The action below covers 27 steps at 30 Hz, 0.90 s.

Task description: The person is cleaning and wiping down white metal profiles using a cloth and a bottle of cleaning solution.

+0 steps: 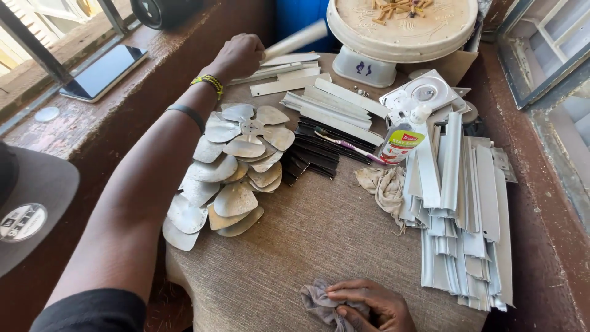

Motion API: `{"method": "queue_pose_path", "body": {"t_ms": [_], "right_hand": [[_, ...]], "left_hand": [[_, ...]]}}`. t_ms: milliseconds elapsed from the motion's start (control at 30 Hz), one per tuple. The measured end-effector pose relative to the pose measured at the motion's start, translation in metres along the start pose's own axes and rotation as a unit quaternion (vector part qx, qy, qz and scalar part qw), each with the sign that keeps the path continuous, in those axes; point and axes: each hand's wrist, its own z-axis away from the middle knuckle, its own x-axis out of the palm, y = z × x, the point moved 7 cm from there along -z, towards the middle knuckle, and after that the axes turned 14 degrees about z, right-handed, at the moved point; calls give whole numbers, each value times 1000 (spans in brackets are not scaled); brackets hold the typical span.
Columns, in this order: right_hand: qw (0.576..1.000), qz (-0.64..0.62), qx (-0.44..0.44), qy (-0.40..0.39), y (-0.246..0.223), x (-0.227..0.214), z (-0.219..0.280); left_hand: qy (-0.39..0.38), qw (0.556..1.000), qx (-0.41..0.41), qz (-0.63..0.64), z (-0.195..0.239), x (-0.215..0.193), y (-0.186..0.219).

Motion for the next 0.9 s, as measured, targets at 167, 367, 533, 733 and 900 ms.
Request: {"method": "queue_pose_path", "body": {"t_ms": [167,367,533,733,900], "right_hand": [[994,-72,75,26,-1,-3,11],[985,-89,130,71,-5,-9,18],[938,-144,260,180,-14,-30,29],[926,-57,313,204,-50,-30,-11],[894,137,271,330,-48,-48,-9]], "left_hand": [[39,961,-19,274,67,-38,95],[-50,753,-1,656,158,-10,210],[-127,592,-58,794,242,41,274],[-199,580,-141,778,304,115,308],[-227,667,-65,707,302,122,318]]}}
